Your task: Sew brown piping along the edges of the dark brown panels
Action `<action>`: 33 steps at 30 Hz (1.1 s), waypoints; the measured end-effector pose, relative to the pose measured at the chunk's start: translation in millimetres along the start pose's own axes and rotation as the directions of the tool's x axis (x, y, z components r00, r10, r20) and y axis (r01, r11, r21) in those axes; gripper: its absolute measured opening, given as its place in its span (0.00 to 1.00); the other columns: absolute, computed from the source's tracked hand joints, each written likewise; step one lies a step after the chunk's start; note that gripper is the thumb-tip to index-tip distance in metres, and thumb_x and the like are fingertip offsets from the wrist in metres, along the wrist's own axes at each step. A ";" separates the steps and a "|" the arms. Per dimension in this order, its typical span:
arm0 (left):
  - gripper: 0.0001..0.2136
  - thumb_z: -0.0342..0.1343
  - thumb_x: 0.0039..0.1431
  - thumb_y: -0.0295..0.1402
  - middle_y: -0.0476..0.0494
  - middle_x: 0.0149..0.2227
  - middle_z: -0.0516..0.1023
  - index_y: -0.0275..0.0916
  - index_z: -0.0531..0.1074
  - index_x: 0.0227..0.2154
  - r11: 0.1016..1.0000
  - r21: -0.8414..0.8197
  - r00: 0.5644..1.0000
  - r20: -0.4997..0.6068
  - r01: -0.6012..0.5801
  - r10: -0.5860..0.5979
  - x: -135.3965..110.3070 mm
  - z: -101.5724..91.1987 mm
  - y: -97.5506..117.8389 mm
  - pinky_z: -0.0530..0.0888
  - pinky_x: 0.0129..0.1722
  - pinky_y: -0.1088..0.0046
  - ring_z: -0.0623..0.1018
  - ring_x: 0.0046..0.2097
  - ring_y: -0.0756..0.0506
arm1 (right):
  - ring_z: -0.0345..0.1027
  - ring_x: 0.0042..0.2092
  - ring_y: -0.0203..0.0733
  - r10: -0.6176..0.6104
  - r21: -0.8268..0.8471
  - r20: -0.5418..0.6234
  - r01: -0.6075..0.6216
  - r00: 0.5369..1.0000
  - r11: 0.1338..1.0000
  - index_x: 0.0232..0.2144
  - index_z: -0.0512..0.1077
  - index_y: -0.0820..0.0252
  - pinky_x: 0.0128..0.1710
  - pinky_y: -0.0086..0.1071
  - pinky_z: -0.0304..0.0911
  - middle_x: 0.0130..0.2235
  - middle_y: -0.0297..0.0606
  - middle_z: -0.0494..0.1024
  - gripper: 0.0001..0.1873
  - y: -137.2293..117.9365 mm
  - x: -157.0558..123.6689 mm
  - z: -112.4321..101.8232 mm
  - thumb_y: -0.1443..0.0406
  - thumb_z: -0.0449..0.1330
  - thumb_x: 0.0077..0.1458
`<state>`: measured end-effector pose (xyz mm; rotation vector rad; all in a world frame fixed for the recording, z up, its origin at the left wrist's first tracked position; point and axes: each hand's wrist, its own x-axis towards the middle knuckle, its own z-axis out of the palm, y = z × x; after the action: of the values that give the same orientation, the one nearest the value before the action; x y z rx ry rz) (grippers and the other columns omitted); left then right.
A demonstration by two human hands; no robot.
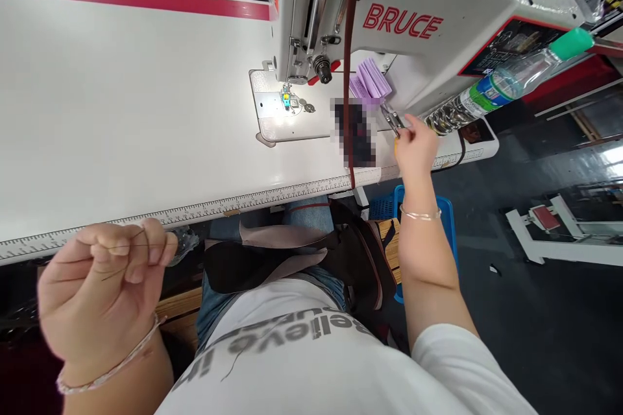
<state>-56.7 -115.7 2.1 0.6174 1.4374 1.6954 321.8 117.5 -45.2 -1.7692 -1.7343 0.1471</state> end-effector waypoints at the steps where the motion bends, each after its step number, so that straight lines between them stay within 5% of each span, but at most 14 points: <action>1: 0.10 0.64 0.53 0.35 0.53 0.16 0.55 0.42 0.68 0.23 1.000 0.002 1.000 0.002 -0.026 0.026 -0.9 -1.0 -1.2 0.67 0.30 0.71 0.64 0.27 0.50 | 0.73 0.39 0.51 0.007 0.158 -0.007 -0.006 1.000 0.987 0.54 0.68 0.62 0.41 0.49 0.68 0.38 0.48 0.75 0.22 -0.9 -10.3 -7.3 0.60 0.47 0.63; 4: 0.09 0.64 0.53 0.35 0.53 0.14 0.57 0.44 0.70 0.23 0.999 -0.024 0.999 0.028 -0.043 0.043 -1.2 -3.1 -3.0 0.74 0.45 0.66 0.71 0.34 0.47 | 0.72 0.35 0.44 0.012 0.553 0.100 -0.066 0.995 0.830 0.56 0.65 0.53 0.35 0.42 0.69 0.37 0.40 0.72 0.22 -13.2 -59.4 -21.4 0.56 0.52 0.60; 7: 0.11 0.67 0.49 0.35 0.54 0.13 0.55 0.45 0.68 0.22 0.988 -0.081 0.988 0.102 0.127 -0.119 1.6 0.8 -2.0 0.77 0.47 0.68 0.71 0.31 0.48 | 0.65 0.29 0.39 0.018 0.760 0.349 -0.294 0.937 0.579 0.47 0.69 0.52 0.29 0.37 0.65 0.31 0.34 0.68 0.17 -36.9 -122.7 -11.8 0.57 0.58 0.55; 10: 0.12 0.66 0.47 0.31 0.55 0.14 0.52 0.42 0.66 0.21 0.942 -0.122 0.945 0.141 0.312 -0.295 4.4 10.7 -1.1 0.77 0.28 0.76 0.60 0.20 0.52 | 0.58 0.25 0.37 -0.058 0.716 0.668 -0.620 0.742 0.321 0.40 0.71 0.57 0.26 0.35 0.60 0.25 0.32 0.64 0.14 -63.2 -179.7 18.6 0.59 0.57 0.52; 11: 0.11 0.65 0.48 0.30 0.55 0.15 0.52 0.42 0.66 0.21 0.929 -0.125 0.932 0.153 0.348 -0.328 4.6 14.1 -1.3 0.72 0.21 0.79 0.56 0.19 0.54 | 0.56 0.25 0.36 -0.094 0.664 0.740 -0.700 0.666 0.262 0.36 0.71 0.59 0.26 0.34 0.58 0.25 0.32 0.64 0.12 -70.9 -194.7 29.9 0.59 0.58 0.50; 13: 0.09 0.62 0.51 0.30 0.54 0.17 0.50 0.40 0.66 0.23 0.917 -0.116 0.915 0.181 0.383 -0.359 4.0 18.9 -2.6 0.61 0.14 0.82 0.52 0.18 0.55 | 0.54 0.25 0.34 -0.139 0.605 0.796 -0.769 0.589 0.208 0.28 0.70 0.60 0.25 0.33 0.56 0.27 0.34 0.65 0.10 -83.1 -217.0 49.4 0.58 0.58 0.50; 17: 0.07 0.59 0.56 0.33 0.54 0.19 0.48 0.40 0.68 0.26 0.925 0.025 0.896 0.242 0.378 -0.372 0.7 16.7 -8.9 0.52 0.16 0.81 0.52 0.20 0.55 | 0.62 0.34 0.36 -0.268 0.608 0.792 -0.677 0.548 0.415 0.33 0.72 0.59 0.31 0.30 0.61 0.36 0.36 0.68 0.14 -94.5 -235.2 68.7 0.55 0.64 0.50; 20: 0.09 0.57 0.59 0.39 0.54 0.21 0.51 0.40 0.68 0.28 0.933 0.203 0.889 0.296 0.298 -0.348 1.3 5.3 -19.9 0.52 0.19 0.78 0.53 0.21 0.54 | 0.65 0.40 0.40 -0.376 0.626 0.744 -0.377 0.553 0.683 0.42 0.73 0.57 0.39 0.32 0.64 0.40 0.36 0.68 0.27 -94.2 -239.4 75.6 0.55 0.73 0.40; 22: 0.11 0.55 0.61 0.43 0.53 0.21 0.53 0.41 0.67 0.29 0.900 0.406 0.899 0.315 0.162 -0.304 3.9 -4.1 -31.5 0.53 0.21 0.77 0.55 0.22 0.53 | 0.65 0.40 0.41 -0.441 0.585 0.725 -0.137 0.528 0.799 0.44 0.73 0.57 0.42 0.33 0.63 0.40 0.37 0.69 0.25 -91.5 -244.6 82.5 0.57 0.72 0.43; 25: 0.11 0.50 0.63 0.43 0.51 0.24 0.64 0.42 0.68 0.32 0.634 0.745 0.900 0.400 -0.209 -0.172 8.9 -16.1 -53.9 0.61 0.25 0.75 0.63 0.26 0.50 | 0.67 0.37 0.40 -0.509 0.518 0.715 0.127 0.479 0.846 0.42 0.74 0.58 0.39 0.32 0.62 0.36 0.37 0.72 0.11 -85.4 -256.6 94.7 0.66 0.63 0.55; 28: 0.12 0.43 0.66 0.41 0.44 0.35 0.75 0.41 0.67 0.34 0.296 0.811 0.824 0.555 -0.505 -0.114 13.0 -25.0 -78.4 0.64 0.28 0.73 0.73 0.31 0.47 | 0.68 0.34 0.40 -0.546 0.483 0.691 0.260 0.474 0.836 0.40 0.76 0.60 0.35 0.30 0.61 0.33 0.37 0.74 0.08 -78.9 -266.0 101.9 0.70 0.59 0.57; 33: 0.16 0.36 0.68 0.37 0.43 0.26 0.77 0.38 0.69 0.39 -0.114 0.739 0.720 0.590 -0.663 -0.365 17.0 -39.7 -106.2 0.56 0.20 0.71 0.76 0.24 0.42 | 0.71 0.35 0.40 -0.525 0.403 0.665 0.338 0.531 0.851 0.41 0.76 0.62 0.34 0.30 0.62 0.33 0.38 0.76 0.09 -72.1 -267.2 103.2 0.69 0.60 0.58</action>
<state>-69.3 -121.8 -111.7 2.1324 1.8335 -0.2007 176.2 -99.1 -183.6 -1.0690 -2.5758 0.9565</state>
